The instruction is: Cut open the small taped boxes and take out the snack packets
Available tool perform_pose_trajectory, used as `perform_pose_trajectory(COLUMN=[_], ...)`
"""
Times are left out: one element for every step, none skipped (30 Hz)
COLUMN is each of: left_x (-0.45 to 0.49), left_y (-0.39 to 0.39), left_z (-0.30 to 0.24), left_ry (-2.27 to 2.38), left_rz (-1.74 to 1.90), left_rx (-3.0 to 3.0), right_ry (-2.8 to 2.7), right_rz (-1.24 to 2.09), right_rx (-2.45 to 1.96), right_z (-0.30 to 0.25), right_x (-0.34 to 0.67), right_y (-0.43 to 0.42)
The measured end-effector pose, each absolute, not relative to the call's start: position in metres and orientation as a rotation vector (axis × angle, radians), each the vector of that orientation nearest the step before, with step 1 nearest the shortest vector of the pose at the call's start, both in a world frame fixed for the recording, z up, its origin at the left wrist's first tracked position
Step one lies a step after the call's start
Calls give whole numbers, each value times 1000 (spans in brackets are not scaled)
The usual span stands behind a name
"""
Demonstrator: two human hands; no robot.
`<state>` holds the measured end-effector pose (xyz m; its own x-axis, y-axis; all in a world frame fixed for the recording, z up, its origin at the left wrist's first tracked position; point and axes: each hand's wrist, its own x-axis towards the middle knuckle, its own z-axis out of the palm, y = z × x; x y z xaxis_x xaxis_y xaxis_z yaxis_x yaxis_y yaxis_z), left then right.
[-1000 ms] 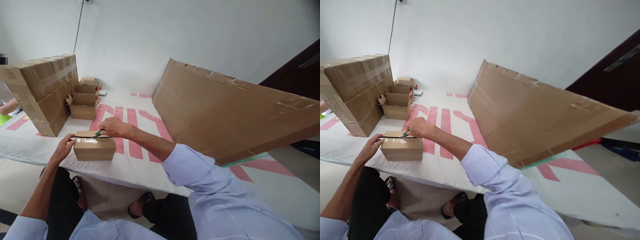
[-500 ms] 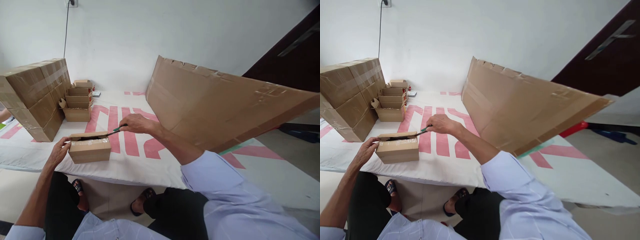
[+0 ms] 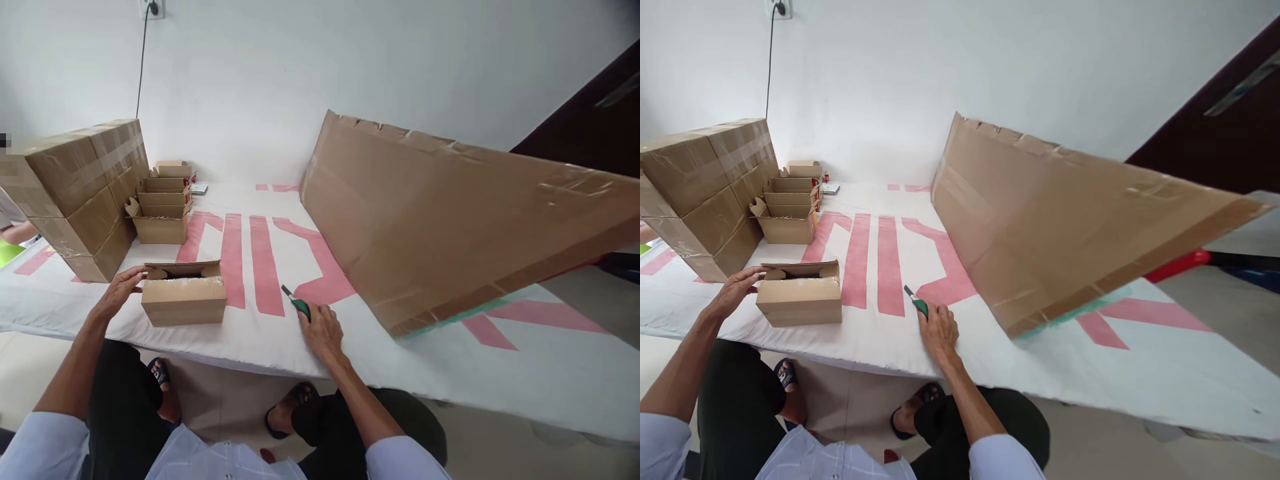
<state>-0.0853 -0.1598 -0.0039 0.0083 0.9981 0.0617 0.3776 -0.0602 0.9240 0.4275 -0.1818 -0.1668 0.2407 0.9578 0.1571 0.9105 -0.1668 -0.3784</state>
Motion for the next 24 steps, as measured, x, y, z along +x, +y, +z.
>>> perform_pose_trajectory(left_x=[-86, -87, -87, -87, -86, -86, -86, -85, -85, -85, -85, -86, -86, -86, -87, -87, -88, -89, -90, -91, -92, -93, -94, -94], left_y=[-158, -157, -156, -155, -155, -156, -157, -158, -159, -160, -160, -161, -161, -162, -162, -162, -163, -164, -165, -166, -166, -167, -168, -168], left_z=[-4, -4, -6, -7, -9, -11, -13, -14, -14, -14, -14, -13, -12, -10, -8, -6, -4, -3, -2, -1, -1, -1, -1, -2], left_ry=[1476, 1490, 1494, 1486, 1469, 1447, 1427, 1412, 1405, 1404, 1406, 1412, 1419, 1419, 1410, 1390, 1359, 1318, 1277, 1244, 1225, 1219, 1226, 1243], left_rz=[1045, 1046, 1049, 1055, 1062, 1071, 1079, 1086, 1091, 1093, 1089, 1082, 1071, 1054, 1029, 1000, 968, 934, 901, 869, 836, 800, 766, 735], left_rx=[1534, 1529, 1520, 1506, 1489, 1475, 1466, 1461, 1458, 1455, 1451, 1447, 1442, 1440, 1443, 1453, 1471, 1494, 1523, 1555, 1588, 1621, 1652, 1679], right_ry=[-1708, -1702, -1695, -1684, -1669, -1645, -1616, -1588, -1567, -1560, -1568, -1589, -1622, -1657, -1692, -1721, -1742, -1766, -1798, -1841, -1894, -1953, -2013, -2072], right_rz=[123, 90, 72, 72, 78, 81, 78, 77, 102, 159, 236, 321, 408, 479, 549, 650, 742, 820, 882, 914, 923, 910, 879, 840], right_rx=[-2177, -2227, -2269, -2301, -2324, -2335, -2320, -2260, -2144, -1987, -1815, -1643, -1503, -1407, -1321, -1219, -1128, -1054, -1000, -970, -955, -950, -951, -955], right_z=[-169, -171, -173, -174, -174, -173, -171, -167, -161, -154, -145, -135, -123, -111, -98, -86, -74, -63, -53, -46, -41, -38, -37, -38], right_x=[429, 430, 431, 432, 433, 432, 429, 425, 418, 408, 396, 382, 367, 350, 333, 317, 303, 291, 282, 276, 272, 270, 270, 271], right_y=[-182, -181, -181, -181, -181, -180, -179, -178, -175, -172, -167, -163, -158, -153, -149, -145, -143, -141, -142, -143, -145, -148, -150, -153])
